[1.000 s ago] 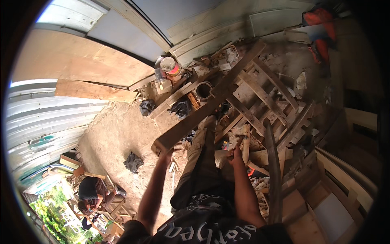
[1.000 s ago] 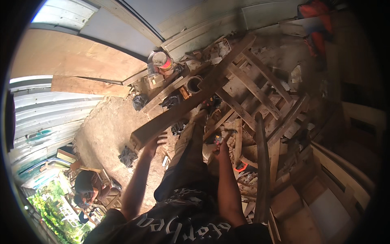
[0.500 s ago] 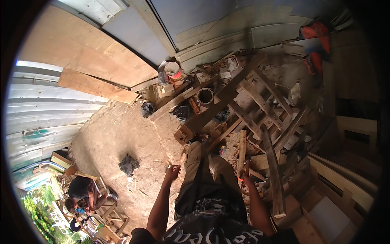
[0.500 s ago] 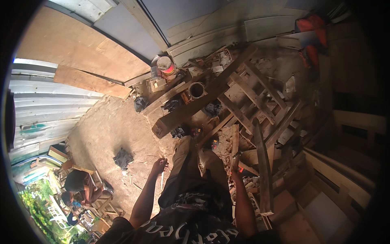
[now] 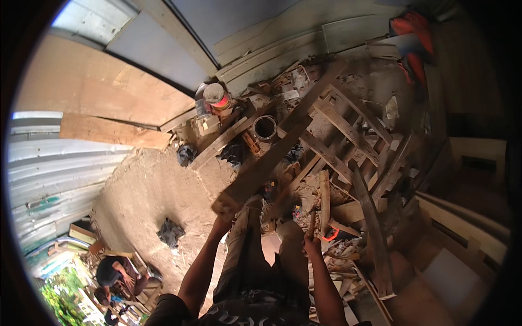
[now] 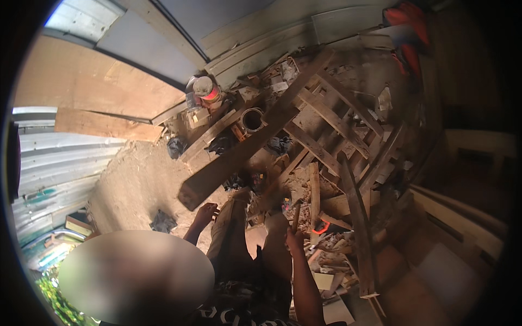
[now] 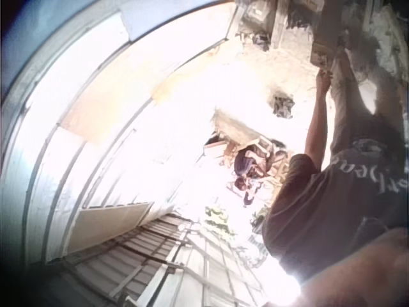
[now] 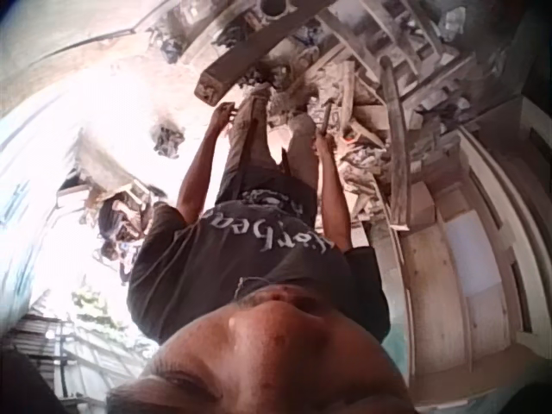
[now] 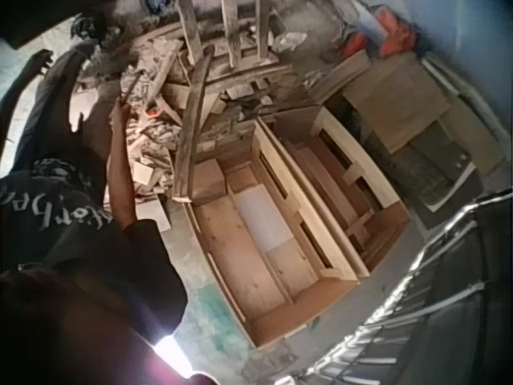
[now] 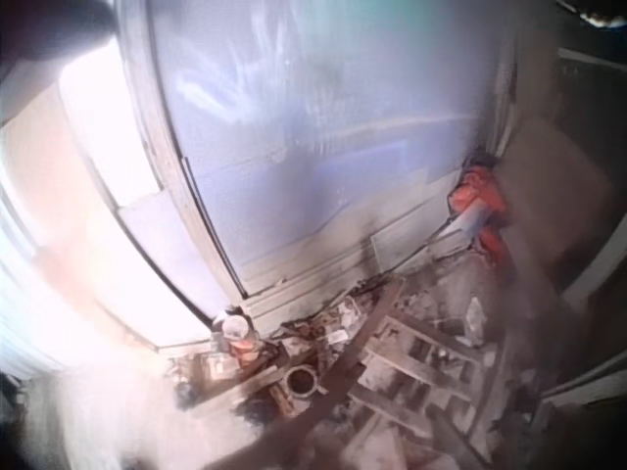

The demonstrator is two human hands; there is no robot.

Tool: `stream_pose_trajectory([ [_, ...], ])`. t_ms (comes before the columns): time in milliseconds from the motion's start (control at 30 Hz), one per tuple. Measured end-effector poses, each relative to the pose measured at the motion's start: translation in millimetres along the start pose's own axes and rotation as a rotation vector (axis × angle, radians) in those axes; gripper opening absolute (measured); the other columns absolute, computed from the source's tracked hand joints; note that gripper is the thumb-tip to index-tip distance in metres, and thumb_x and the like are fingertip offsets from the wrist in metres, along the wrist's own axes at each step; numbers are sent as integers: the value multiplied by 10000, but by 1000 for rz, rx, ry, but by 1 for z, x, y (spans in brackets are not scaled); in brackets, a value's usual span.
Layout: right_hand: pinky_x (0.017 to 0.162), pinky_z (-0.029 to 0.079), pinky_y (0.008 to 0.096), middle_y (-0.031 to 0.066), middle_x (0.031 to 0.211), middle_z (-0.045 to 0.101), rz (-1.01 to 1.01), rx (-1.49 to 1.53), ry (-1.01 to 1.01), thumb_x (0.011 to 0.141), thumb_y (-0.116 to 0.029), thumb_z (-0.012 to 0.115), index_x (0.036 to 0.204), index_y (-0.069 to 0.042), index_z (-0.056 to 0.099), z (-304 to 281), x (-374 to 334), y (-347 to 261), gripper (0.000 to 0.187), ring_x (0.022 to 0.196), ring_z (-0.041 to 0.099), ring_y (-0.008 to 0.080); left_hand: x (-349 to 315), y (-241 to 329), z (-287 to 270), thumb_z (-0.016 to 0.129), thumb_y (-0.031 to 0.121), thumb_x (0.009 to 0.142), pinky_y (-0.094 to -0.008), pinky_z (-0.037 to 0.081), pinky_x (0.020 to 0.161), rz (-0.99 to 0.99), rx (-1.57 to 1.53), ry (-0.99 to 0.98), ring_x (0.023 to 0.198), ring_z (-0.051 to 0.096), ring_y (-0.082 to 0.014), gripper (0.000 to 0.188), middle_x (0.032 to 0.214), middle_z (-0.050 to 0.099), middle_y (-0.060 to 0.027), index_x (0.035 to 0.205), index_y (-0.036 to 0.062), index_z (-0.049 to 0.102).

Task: The person uses a hammer to drive nails into wooden planks and assembles a wooden frame structure. They repeatedly position planks, hammer nails, and adjust the frame within a cluttered workshop.

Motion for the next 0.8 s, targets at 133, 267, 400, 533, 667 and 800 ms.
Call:
stream_pose_trajectory([
  [133, 401, 378, 292, 5, 577, 462, 34, 60, -127, 986, -392, 515, 833, -82, 527, 19, 40, -4, 346, 453, 469, 113, 45, -4, 4, 559, 309, 964, -298, 517, 717, 228, 286, 76, 800, 655, -169, 353, 905, 689, -121, 1075, -22, 611],
  [267, 433, 422, 290, 10, 685, 485, -325, 382, -246, 999, -394, 491, 974, -86, 504, 38, 136, -16, 310, 462, 438, 108, 125, -22, 17, 609, 233, 921, -319, 534, 727, 398, 227, 179, 814, 688, -190, 278, 857, 709, -126, 1004, -30, 644],
  [400, 469, 434, 292, 11, 704, 477, -376, 252, -227, 1013, -301, 469, 941, -67, 476, 49, 213, -42, 245, 516, 466, 105, 218, -58, 47, 655, 227, 869, -339, 534, 721, 473, 420, 187, 816, 700, -234, 232, 861, 709, -158, 952, 12, 674],
  [533, 463, 431, 313, 29, 673, 485, -340, 213, -254, 995, -286, 489, 944, -31, 501, 57, 286, -64, 261, 490, 494, 151, 315, -128, 86, 645, 196, 845, -416, 522, 679, 384, 990, -53, 804, 675, -335, 205, 870, 678, -189, 985, 47, 625],
  [667, 427, 376, 239, -32, 668, 467, -487, 74, -202, 967, -318, 554, 908, -86, 507, 55, 272, -100, 244, 498, 445, 60, 381, -207, 72, 619, 164, 843, -454, 507, 664, 457, 750, 180, 812, 651, -378, 199, 877, 662, -191, 1004, 52, 586],
  [800, 447, 410, 227, -28, 679, 474, -675, -77, -83, 967, -374, 552, 985, -66, 538, 36, 258, -115, 309, 518, 469, 52, 405, -211, 62, 594, 132, 841, -491, 493, 648, 644, 584, 447, 820, 627, -420, 202, 885, 646, -193, 1022, 57, 546],
])
Point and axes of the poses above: each hand's wrist, its own x-axis towards the middle knuckle, its own z-axis out of the palm, y = z × x, the point moved 10 cm from there along x, towards the middle knuckle
